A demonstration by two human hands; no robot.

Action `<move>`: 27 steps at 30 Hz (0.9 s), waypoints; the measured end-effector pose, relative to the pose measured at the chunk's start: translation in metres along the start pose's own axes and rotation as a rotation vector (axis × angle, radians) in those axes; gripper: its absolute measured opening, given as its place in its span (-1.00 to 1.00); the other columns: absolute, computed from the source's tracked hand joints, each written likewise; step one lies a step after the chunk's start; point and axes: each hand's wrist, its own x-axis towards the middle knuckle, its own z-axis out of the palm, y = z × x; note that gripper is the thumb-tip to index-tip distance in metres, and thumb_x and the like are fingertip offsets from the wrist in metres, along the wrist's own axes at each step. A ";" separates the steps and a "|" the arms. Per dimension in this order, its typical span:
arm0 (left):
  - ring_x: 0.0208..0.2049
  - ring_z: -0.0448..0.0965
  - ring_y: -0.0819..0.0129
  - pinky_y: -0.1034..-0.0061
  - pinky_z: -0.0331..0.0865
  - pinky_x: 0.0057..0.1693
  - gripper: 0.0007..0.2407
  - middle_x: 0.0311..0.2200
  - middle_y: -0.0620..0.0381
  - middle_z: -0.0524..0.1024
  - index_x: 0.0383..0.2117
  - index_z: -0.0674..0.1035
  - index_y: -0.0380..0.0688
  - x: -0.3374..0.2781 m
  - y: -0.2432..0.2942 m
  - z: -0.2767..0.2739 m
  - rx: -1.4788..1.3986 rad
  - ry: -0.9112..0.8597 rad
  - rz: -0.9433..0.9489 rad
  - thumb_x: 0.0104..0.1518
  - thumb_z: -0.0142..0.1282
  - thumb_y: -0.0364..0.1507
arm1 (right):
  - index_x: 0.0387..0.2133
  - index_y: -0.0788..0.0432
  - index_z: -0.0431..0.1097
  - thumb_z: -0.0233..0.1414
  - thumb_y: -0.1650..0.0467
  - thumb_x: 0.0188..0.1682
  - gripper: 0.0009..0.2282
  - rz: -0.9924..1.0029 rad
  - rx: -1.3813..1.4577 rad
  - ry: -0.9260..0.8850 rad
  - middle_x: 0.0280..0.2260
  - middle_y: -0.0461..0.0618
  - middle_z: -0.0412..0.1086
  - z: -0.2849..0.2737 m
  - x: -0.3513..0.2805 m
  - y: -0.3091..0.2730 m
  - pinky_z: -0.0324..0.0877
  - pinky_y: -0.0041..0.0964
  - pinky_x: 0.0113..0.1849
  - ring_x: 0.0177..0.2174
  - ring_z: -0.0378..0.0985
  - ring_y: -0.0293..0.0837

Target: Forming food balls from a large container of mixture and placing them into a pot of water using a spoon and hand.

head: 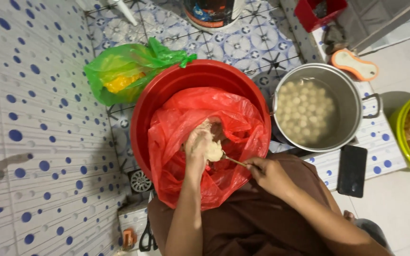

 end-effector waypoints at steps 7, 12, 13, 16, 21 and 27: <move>-0.19 0.64 0.26 0.36 0.37 0.08 -0.77 -0.31 0.25 0.66 -0.29 0.71 0.13 0.009 -0.035 -0.010 0.904 -0.238 0.673 -0.06 0.47 -0.26 | -0.31 0.05 0.64 0.09 0.36 -0.03 -0.84 0.009 0.102 -0.021 -0.67 -0.02 0.54 -0.011 0.005 0.000 0.54 -0.16 -0.34 -0.53 0.63 -0.14; -0.24 0.72 0.26 0.47 0.53 -0.02 -0.85 -0.41 0.16 0.71 -0.36 0.73 -0.03 0.004 -0.029 0.007 0.656 -0.152 0.476 -0.05 0.42 -0.53 | -0.29 0.07 0.64 0.09 0.38 -0.02 -0.84 0.009 0.133 -0.018 -0.68 -0.03 0.52 -0.029 -0.003 -0.010 0.54 -0.19 -0.34 -0.54 0.58 -0.17; -0.32 0.72 0.22 0.43 0.54 -0.08 -0.87 -0.45 0.08 0.69 -0.43 0.70 -0.14 0.006 -0.023 0.008 0.607 -0.110 0.515 -0.07 0.43 -0.57 | -0.29 0.05 0.65 0.10 0.38 -0.03 -0.85 -0.035 0.057 -0.012 -0.65 0.04 0.55 -0.034 -0.005 -0.010 0.54 -0.15 -0.35 -0.51 0.64 -0.07; -0.61 0.53 0.34 0.51 0.42 -0.39 -0.90 -0.58 0.01 0.62 -0.44 0.64 -0.28 0.005 -0.008 0.008 0.497 -0.009 0.305 -0.01 0.37 -0.59 | -0.30 0.07 0.64 0.13 0.42 -0.05 -0.87 -0.184 -0.073 0.089 -0.58 0.10 0.58 -0.045 -0.005 -0.004 0.54 -0.08 -0.33 -0.45 0.68 0.10; -0.85 0.37 0.48 0.58 0.28 -0.67 -0.86 -0.72 0.02 0.52 -0.41 0.61 -0.35 -0.001 0.017 0.016 0.455 0.098 0.013 -0.03 0.36 -0.60 | -0.31 0.11 0.64 0.15 0.47 -0.06 -0.88 -0.214 -0.016 0.268 -0.55 0.05 0.60 -0.037 -0.010 0.030 0.52 -0.12 -0.25 -0.41 0.66 0.08; -0.14 0.60 -0.08 0.19 0.50 0.03 -0.79 -0.34 -0.35 0.55 -0.49 0.57 -0.37 0.010 -0.031 -0.007 0.610 0.199 0.143 -0.24 0.39 -0.71 | -0.25 0.00 0.65 0.14 0.42 -0.02 -0.85 -0.174 0.064 0.366 -0.70 -0.12 0.50 -0.007 -0.003 0.070 0.50 -0.29 -0.33 -0.53 0.60 -0.21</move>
